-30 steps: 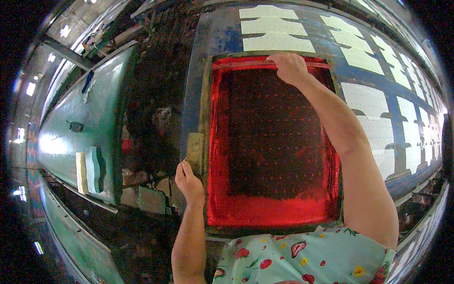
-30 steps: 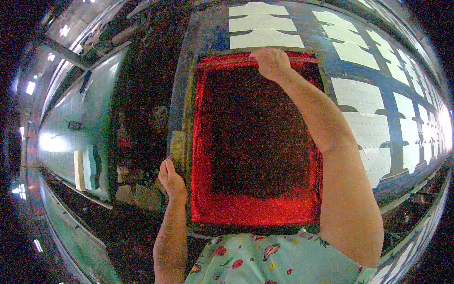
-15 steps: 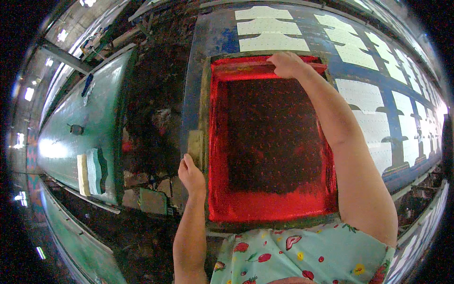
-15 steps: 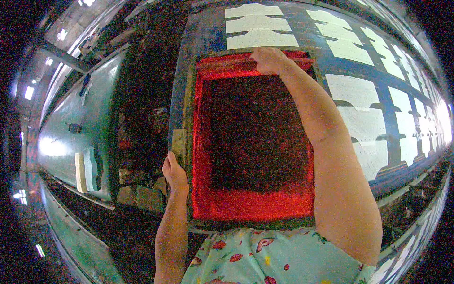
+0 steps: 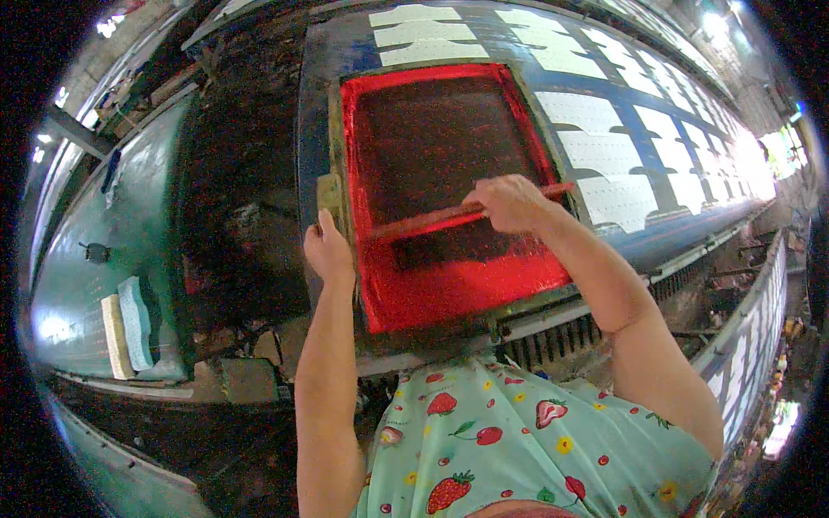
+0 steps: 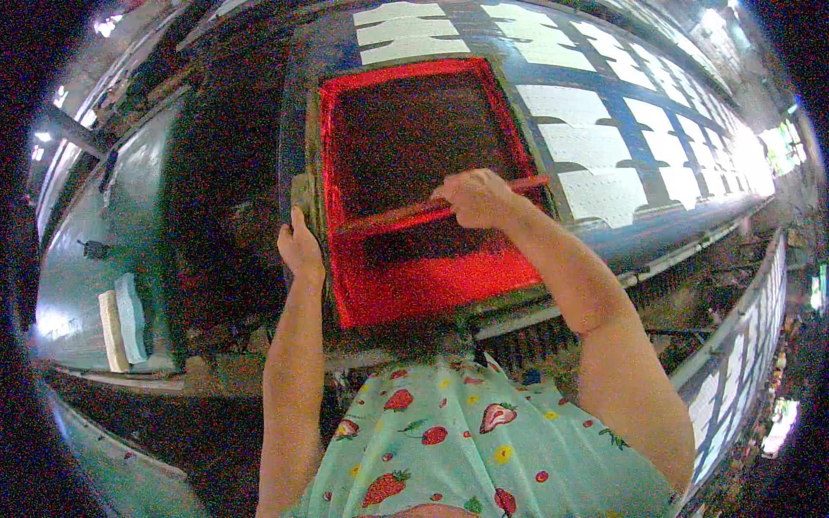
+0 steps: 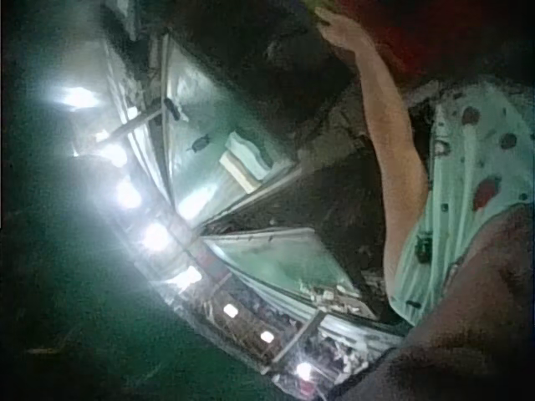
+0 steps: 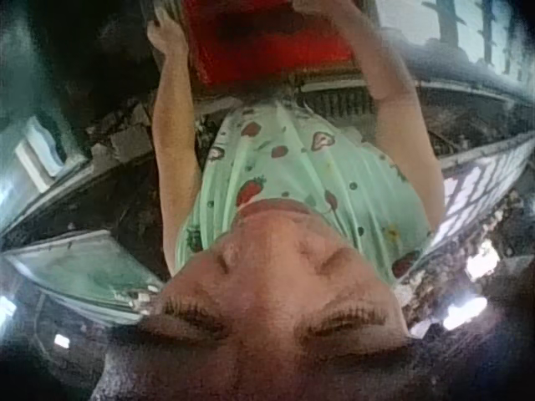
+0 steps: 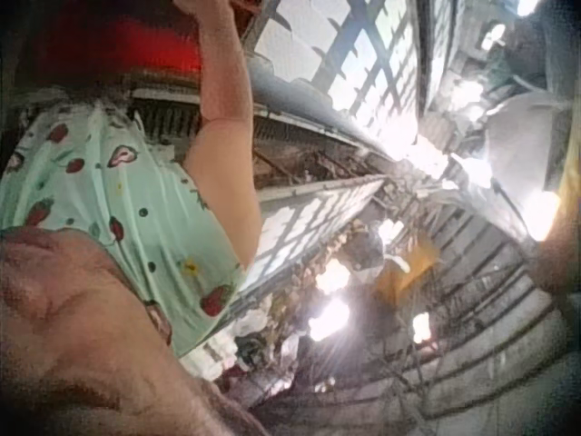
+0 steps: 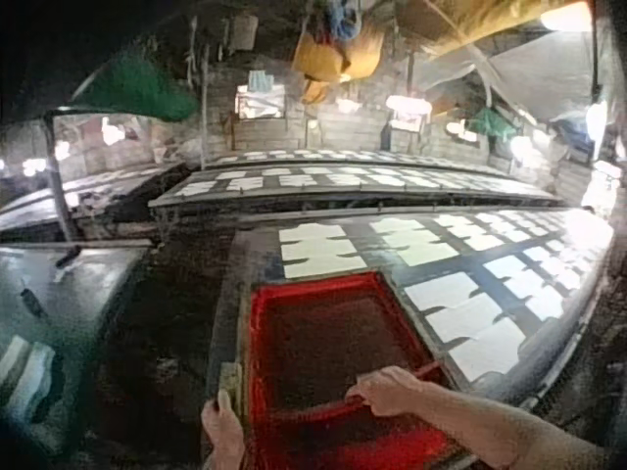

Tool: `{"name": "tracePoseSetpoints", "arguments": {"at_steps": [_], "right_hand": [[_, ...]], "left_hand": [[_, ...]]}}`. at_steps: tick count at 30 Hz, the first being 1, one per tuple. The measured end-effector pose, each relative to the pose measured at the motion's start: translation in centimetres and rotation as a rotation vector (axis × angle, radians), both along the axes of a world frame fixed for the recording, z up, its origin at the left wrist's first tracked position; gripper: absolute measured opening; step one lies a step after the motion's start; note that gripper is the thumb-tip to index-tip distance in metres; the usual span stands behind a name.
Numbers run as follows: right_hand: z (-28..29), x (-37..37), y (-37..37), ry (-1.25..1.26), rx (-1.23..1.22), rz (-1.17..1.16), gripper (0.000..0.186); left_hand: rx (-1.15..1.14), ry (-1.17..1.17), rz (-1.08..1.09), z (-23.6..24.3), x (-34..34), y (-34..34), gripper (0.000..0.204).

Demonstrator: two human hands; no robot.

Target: The person uses a red squeegee to spread red ink across a screen-printing frame placed over white paper sheets on a workbench. The person repeatedly pulls the squeegee across the screen to transfer ink onto the paper, then lifts and repositions the frame to continue printing on adjacent sheets.

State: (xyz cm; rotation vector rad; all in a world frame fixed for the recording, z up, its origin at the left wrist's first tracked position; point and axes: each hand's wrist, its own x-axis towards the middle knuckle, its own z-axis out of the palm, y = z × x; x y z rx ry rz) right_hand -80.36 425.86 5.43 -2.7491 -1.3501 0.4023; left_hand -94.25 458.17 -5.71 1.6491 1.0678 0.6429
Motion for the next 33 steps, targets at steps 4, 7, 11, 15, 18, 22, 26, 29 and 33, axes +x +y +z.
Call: {"name": "tracePoseSetpoints", "arguments": {"at_steps": [4,7,11,15,18,22,26,29,33], "right_hand": [[0.9,-8.5,-2.6,0.034,-0.037,-0.027,0.039],[0.9,-13.2,-4.4,-0.027,-0.026,-0.003,0.040],[0.4,-16.4,-5.7,-0.091,0.043,0.013,0.037],[-0.4,-18.6,-7.0,-0.088,0.213,0.003,0.052],[-1.0,-19.6,-8.1,-0.133,0.282,0.033,0.061],[-1.0,-19.1,-11.5,-0.081,0.428,0.110,0.059],[-0.3,-17.1,-17.8,-0.045,0.557,0.129,0.050],[-0.1,-15.2,-23.2,-0.122,0.615,-0.042,0.045],[-1.9,-11.9,-27.0,0.093,0.866,-0.385,0.054]], "left_hand": [[0.137,0.023,-0.133,0.9,-1.0,-0.3,0.060],[0.182,0.147,-0.133,1.8,-1.3,-0.8,0.064],[0.230,0.179,-0.106,1.8,-1.1,-0.8,0.067],[0.245,0.214,-0.127,-0.1,-0.5,0.3,0.070],[0.185,0.106,-0.161,-1.7,0.0,1.2,0.071],[0.093,-0.060,-0.213,-2.1,0.1,1.3,0.062],[0.049,-0.043,-0.191,-0.5,0.0,0.2,0.060],[-0.041,0.053,-0.119,1.0,0.3,-0.7,0.065],[0.194,0.208,-0.024,2.0,0.7,-1.9,0.062]]}}
